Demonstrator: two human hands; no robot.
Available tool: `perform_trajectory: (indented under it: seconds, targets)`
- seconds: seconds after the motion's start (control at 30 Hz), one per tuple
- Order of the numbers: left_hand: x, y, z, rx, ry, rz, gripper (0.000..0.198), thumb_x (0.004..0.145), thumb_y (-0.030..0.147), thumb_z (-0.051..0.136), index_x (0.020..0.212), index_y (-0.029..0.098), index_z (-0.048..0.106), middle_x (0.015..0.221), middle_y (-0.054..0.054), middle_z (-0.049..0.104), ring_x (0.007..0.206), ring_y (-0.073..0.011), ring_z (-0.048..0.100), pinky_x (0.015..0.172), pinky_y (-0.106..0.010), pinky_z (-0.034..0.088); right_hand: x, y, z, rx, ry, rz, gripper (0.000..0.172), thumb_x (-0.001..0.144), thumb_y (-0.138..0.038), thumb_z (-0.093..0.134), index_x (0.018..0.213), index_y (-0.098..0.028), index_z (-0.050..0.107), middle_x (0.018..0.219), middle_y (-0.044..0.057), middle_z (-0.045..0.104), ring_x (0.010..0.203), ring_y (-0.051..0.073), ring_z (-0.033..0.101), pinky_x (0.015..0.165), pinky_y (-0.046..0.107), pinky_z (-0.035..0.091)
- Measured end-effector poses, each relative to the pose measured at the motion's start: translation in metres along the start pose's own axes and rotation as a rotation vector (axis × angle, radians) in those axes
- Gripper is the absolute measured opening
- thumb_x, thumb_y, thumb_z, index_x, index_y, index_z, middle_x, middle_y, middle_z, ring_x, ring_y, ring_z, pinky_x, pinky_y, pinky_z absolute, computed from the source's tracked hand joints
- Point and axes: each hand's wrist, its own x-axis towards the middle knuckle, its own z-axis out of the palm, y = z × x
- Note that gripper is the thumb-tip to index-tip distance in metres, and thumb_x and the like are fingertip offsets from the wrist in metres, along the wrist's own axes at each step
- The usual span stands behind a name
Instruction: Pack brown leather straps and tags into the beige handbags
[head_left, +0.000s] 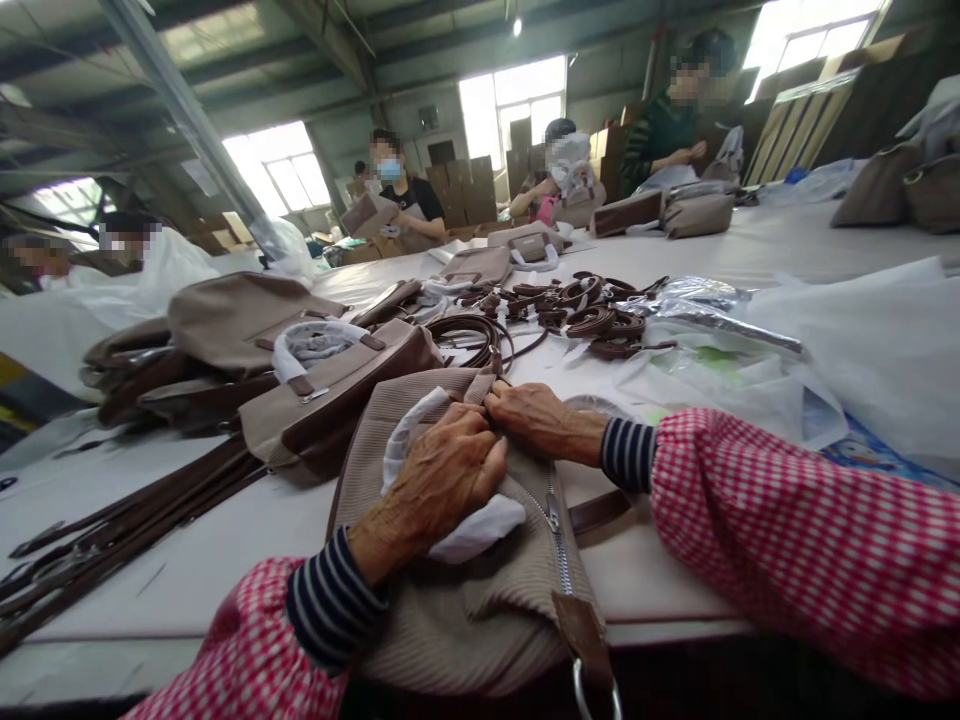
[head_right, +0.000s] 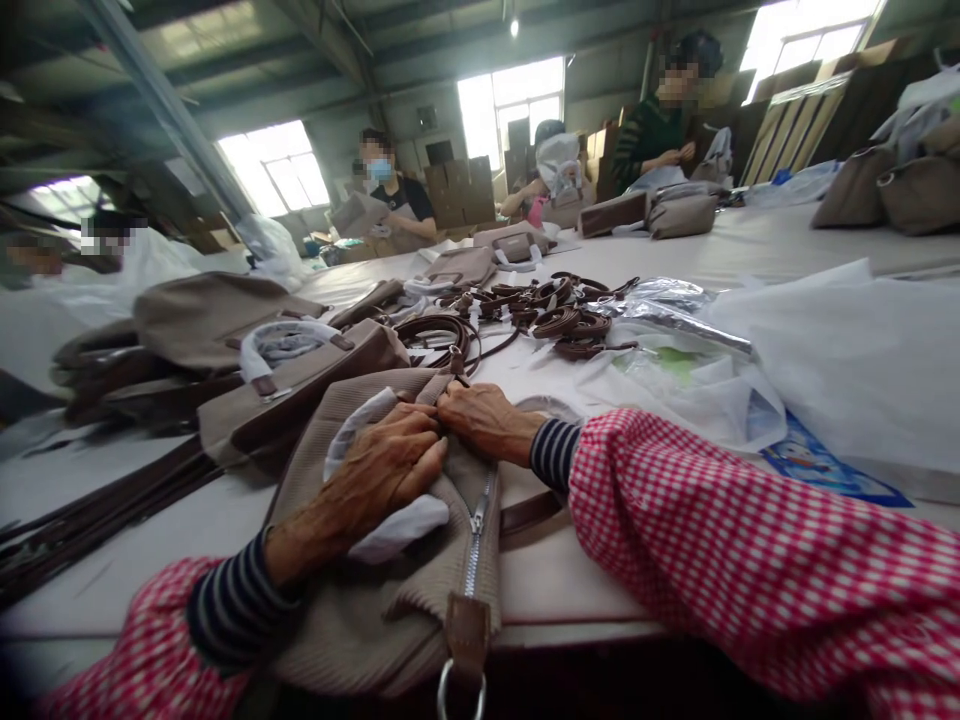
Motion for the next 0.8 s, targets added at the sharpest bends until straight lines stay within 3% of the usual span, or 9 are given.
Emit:
perform_trajectory:
  seconds: [0.13,0.27,0.37,0.47,0.57,0.63,0.8]
  targets:
    - [0.006,-0.007,-0.017,0.034,-0.064,-0.060,0.032,0.105,0.024,0.040,0.084,0.018,0.064,0.091,-0.007,0.070,0.090,-0.0238,0.063,0.089,-0.041,0.051,0.004,0.003,0.004,0.017,0.005,0.031,0.023,0.103,-0.013,0.044,0.114,-0.013,0.065,0.113,0.018,0.071,0.100,0.025,0.072,0.080,0.031,0.052]
    - [0.019,-0.021,-0.031,0.073,-0.229,0.076,0.029,0.105,0.023,0.043,0.095,0.018,0.070,0.096,-0.007,0.072,0.092,-0.0237,0.066,0.085,-0.038,0.051,0.001,0.006,0.012,0.052,0.046,0.095,0.025,0.104,-0.017,0.042,0.120,-0.012,0.061,0.115,0.016,0.070,0.099,0.025,0.071,0.077,0.031,0.050]
    - [0.026,-0.028,-0.023,0.094,-0.215,0.170,0.027,0.106,0.022,0.046,0.092,0.018,0.069,0.099,-0.006,0.072,0.094,-0.0222,0.066,0.081,-0.034,0.051,0.000,0.007,0.019,0.086,0.088,0.134,0.028,0.104,-0.023,0.044,0.126,-0.013,0.058,0.117,0.015,0.070,0.099,0.025,0.070,0.077,0.032,0.048]
    - [0.024,-0.031,-0.006,0.143,-0.127,0.201,0.028,0.108,0.028,0.044,0.100,0.016,0.069,0.112,-0.011,0.071,0.111,-0.0262,0.064,0.083,-0.036,0.052,-0.001,0.008,0.022,0.142,0.148,0.133,0.025,0.102,-0.026,0.050,0.120,-0.014,0.062,0.117,0.013,0.070,0.096,0.023,0.068,0.077,0.030,0.044]
    - [0.014,-0.034,0.001,0.198,-0.041,0.112,0.036,0.110,0.035,0.042,0.097,0.014,0.068,0.105,-0.013,0.070,0.113,-0.0290,0.061,0.086,-0.039,0.054,-0.004,0.010,0.020,0.189,0.179,0.077,0.017,0.100,-0.022,0.053,0.104,-0.014,0.066,0.110,0.012,0.071,0.088,0.020,0.064,0.074,0.029,0.040]
    - [0.008,-0.037,-0.001,0.183,-0.047,0.052,0.035,0.109,0.031,0.041,0.094,0.015,0.068,0.100,-0.011,0.070,0.110,-0.0280,0.060,0.090,-0.039,0.053,-0.009,0.012,0.019,0.239,0.192,-0.011,0.012,0.096,-0.020,0.056,0.096,-0.014,0.066,0.102,0.011,0.070,0.084,0.018,0.061,0.073,0.029,0.039]
    - [0.007,-0.041,-0.012,-0.121,-0.081,-0.188,0.021,0.101,0.022,0.053,0.111,0.023,0.072,0.108,-0.005,0.070,0.112,-0.0251,0.059,0.099,-0.041,0.051,-0.022,0.013,0.027,0.615,0.287,-0.265,0.008,0.084,-0.012,0.059,0.078,-0.016,0.062,0.077,-0.001,0.062,0.067,0.011,0.051,0.066,0.024,0.036]
